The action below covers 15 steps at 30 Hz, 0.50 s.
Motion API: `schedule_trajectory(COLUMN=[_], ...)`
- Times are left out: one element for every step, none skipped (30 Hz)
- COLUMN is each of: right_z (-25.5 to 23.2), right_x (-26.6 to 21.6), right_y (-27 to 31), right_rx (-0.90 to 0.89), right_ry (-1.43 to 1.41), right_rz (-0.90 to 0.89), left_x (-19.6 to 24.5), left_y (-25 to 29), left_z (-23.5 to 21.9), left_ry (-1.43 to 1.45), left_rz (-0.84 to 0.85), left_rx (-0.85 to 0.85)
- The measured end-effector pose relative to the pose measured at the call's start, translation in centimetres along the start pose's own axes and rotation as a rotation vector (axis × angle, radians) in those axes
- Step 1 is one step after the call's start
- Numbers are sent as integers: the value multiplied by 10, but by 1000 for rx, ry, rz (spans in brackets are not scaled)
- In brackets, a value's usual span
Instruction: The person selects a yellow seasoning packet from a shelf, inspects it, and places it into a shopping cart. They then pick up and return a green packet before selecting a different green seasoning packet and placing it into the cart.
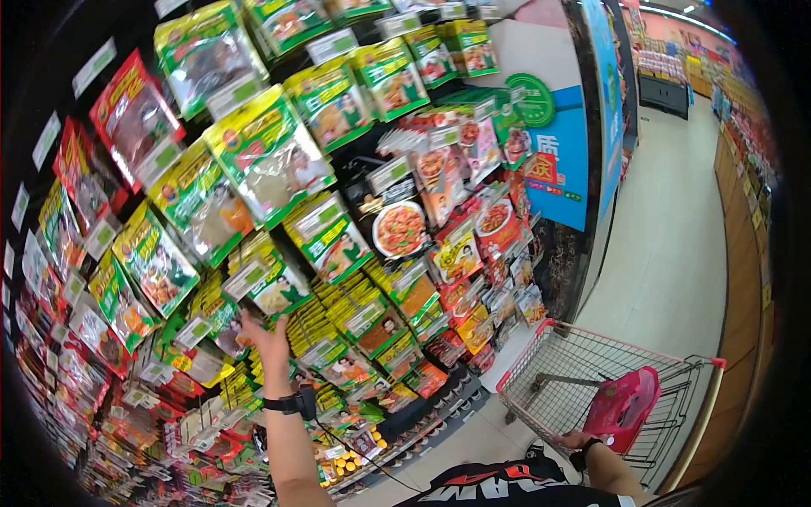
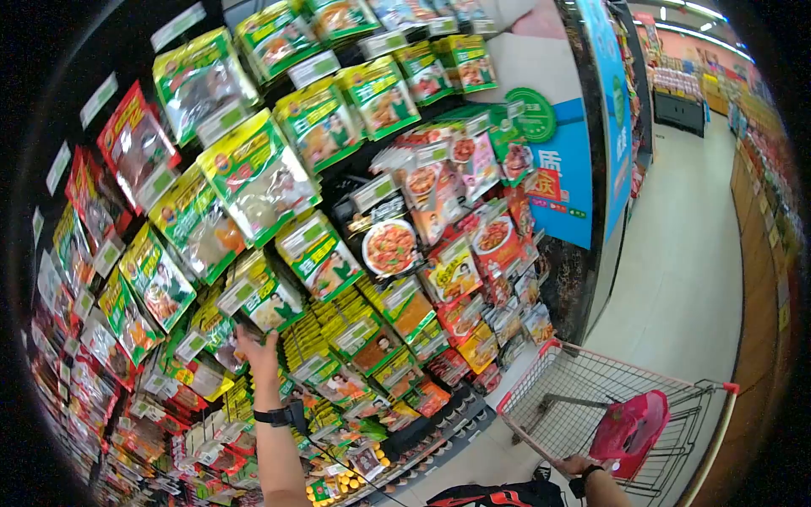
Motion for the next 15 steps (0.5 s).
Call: schedule_trajectory(right_z=[-8, -19, -29, -37, -40, -41, -38, -35, -32, -29, -27, -27, -25, -24, -21], right_x=[-13, -13, -14, -12, -11, -10, -10, -3, 4, 10, 12, 12, 16, 15, 16], right_y=[19, 24, 29, 30, 30, 30, 28, 17, 6, 0, -3, -6, -13, -15, -17], right_rx=[-10, -16, -23, -29, -37, -45, -51, -20, 15, 36, 56, 82, 138, 140, 140], right_ry=[-18, -40, -62, -85, -110, -136, -161, -196, -228, -260, -290, -318, -307, -337, -369], right_rz=[31, 27, 24, -13, -50, -88, -125, -136, -146, -150, -154, -162, -126, -125, -122], left_x=[7, 5, 8, 9, 18, 18, 10, -11, -4, 2, 6, 2, 1, 7, 10], left_y=[1, -3, -4, -1, 5, 5, 2, -9, -9, -9, -9, -10, -11, -7, -5], left_z=[2, 4, 6, 6, 5, 7, 7, 7, 8, 8, 7, 12, 15, 18, 23], left_ry=[156, 248, 342, 365, 375, 370, 365, 326, 305, 286, 267, 311, 357, 401, 443], left_rz=[-122, -166, -212, -284, -331, -336, -342, -299, -293, -289, -286, -312, -300, -286, -273], left_rx=[-33, -44, -58, -102, -87, -84, -79, -44, -34, -20, -5, 1, -20, -43, -69])
Point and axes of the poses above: each hand's wrist, its own y-axis away from the middle knuckle, its own z-axis out of the palm, x = y × z, the point moved 6 cm from there along -y, towards the middle knuckle, and after that the axes turned 4 degrees about -y, right-handed, at the moved point
